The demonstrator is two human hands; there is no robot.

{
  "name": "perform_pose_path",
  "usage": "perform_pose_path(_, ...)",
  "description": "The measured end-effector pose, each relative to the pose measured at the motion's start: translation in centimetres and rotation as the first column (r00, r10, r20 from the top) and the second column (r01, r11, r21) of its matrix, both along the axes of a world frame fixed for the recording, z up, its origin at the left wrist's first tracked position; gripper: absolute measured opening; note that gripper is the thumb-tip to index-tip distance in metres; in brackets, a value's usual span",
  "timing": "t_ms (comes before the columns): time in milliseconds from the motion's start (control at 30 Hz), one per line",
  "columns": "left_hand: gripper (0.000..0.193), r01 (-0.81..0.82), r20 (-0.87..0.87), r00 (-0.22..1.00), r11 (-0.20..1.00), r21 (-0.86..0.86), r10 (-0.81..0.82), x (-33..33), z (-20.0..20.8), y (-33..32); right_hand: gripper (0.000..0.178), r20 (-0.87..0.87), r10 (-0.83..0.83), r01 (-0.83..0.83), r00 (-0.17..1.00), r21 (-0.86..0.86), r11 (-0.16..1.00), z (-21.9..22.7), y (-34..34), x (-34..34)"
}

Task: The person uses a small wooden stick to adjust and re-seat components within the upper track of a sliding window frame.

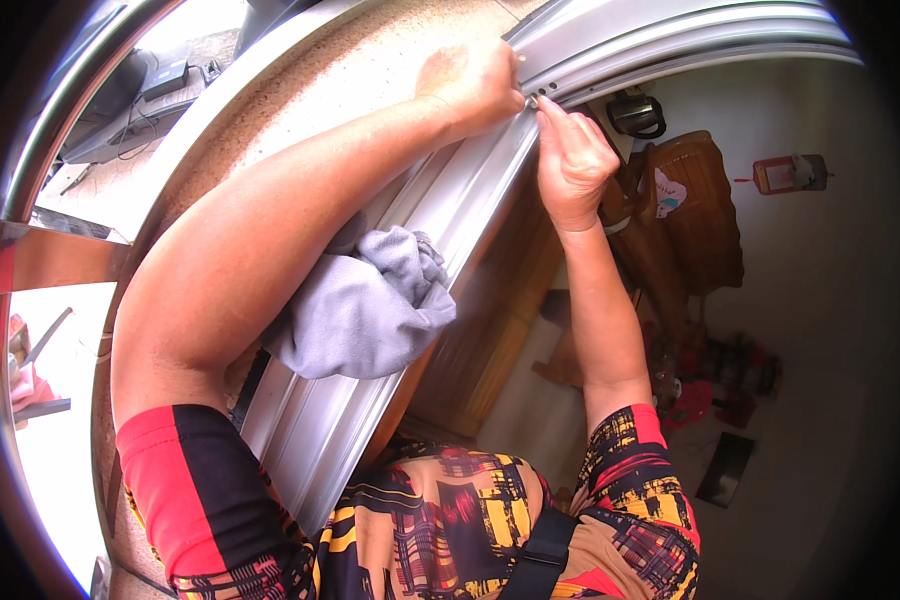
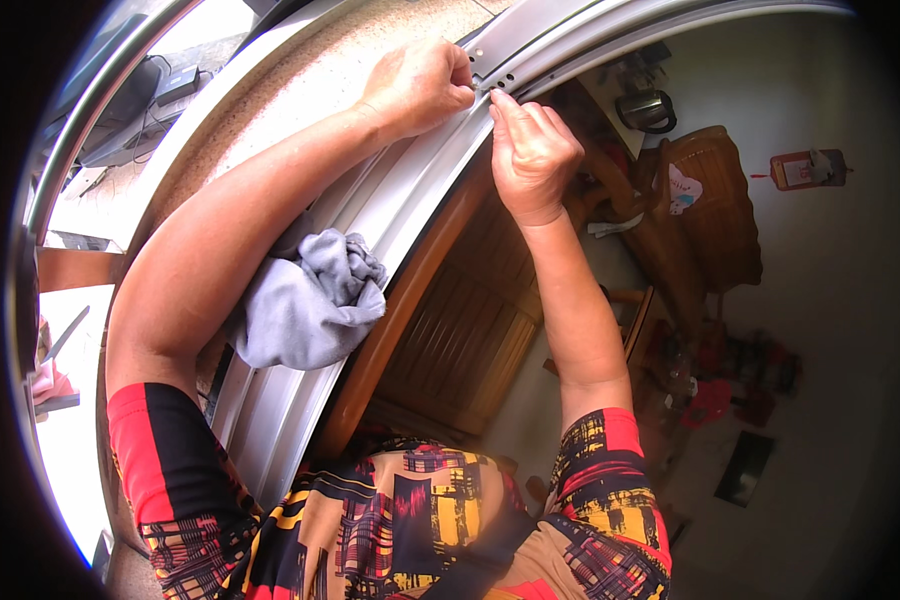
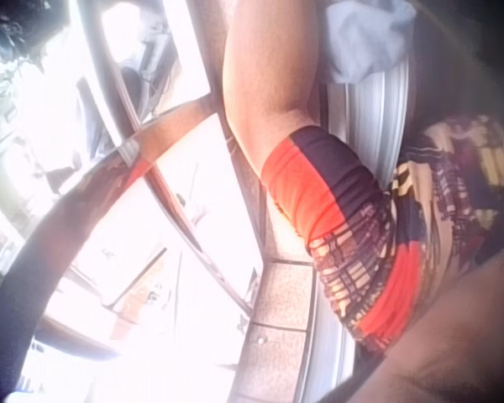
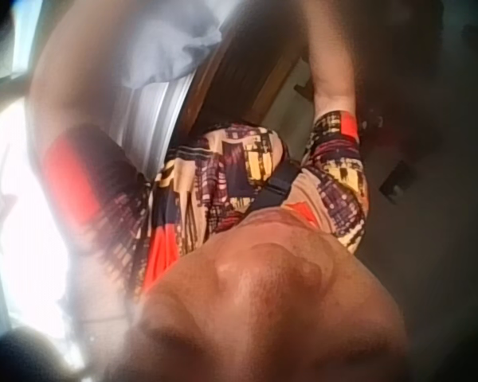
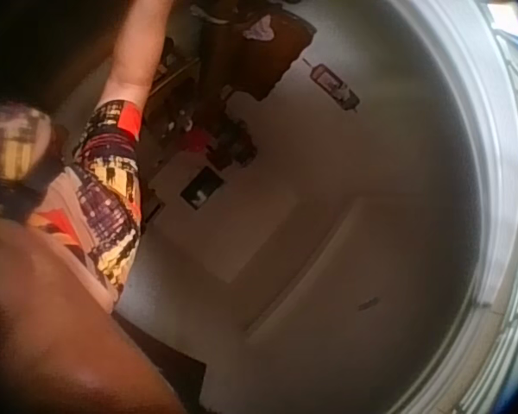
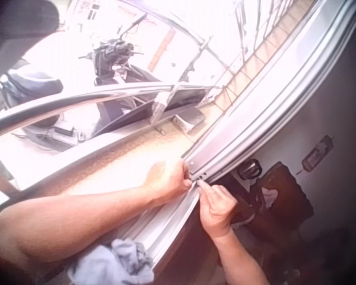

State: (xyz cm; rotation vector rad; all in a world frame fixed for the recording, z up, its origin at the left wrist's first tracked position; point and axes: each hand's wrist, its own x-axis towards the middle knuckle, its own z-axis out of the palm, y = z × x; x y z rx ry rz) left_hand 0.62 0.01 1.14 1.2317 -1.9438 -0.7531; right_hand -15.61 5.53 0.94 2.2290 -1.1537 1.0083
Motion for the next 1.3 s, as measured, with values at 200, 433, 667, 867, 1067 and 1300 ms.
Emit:
perform_pose_path(200,0.011,-0.003,0.006,1.0,1.0,-0.004,0.003,0.1,-0.1,0.0,0.013,0.348,-0.036,-0.057,0.937,0.254,0.965,0.4,0.7,0.5)
perform_pose_path(433,0.012,0.001,0.009,1.0,1.0,-0.006,-0.001,0.0,0.2,0.1,0.013,0.372,-0.079,-0.023,0.925,0.262,0.965,1.5,1.4,1.3)
perform_pose_path(667,0.013,0.008,0.002,1.0,1.0,0.017,-0.008,0.1,0.2,0.0,0.013,0.344,-0.063,-0.006,0.937,0.197,0.98,1.3,1.0,1.2)
perform_pose_path(867,0.014,0.021,-0.02,1.0,0.999,0.047,-0.02,0.0,0.2,0.0,0.015,0.22,-0.045,0.02,0.975,0.112,0.993,0.0,0.2,0.1)
perform_pose_path(1067,0.014,0.021,-0.012,1.0,0.999,0.035,-0.02,0.1,-0.3,0.0,0.012,0.484,-0.083,-0.063,0.871,0.277,0.959,0.0,0.2,0.7)
perform_pose_path(1300,0.017,0.052,0.013,0.999,0.999,0.016,-0.052,0.6,-0.9,-0.1,0.008,0.628,-0.152,-0.096,0.764,0.342,0.935,0.1,0.6,1.3)
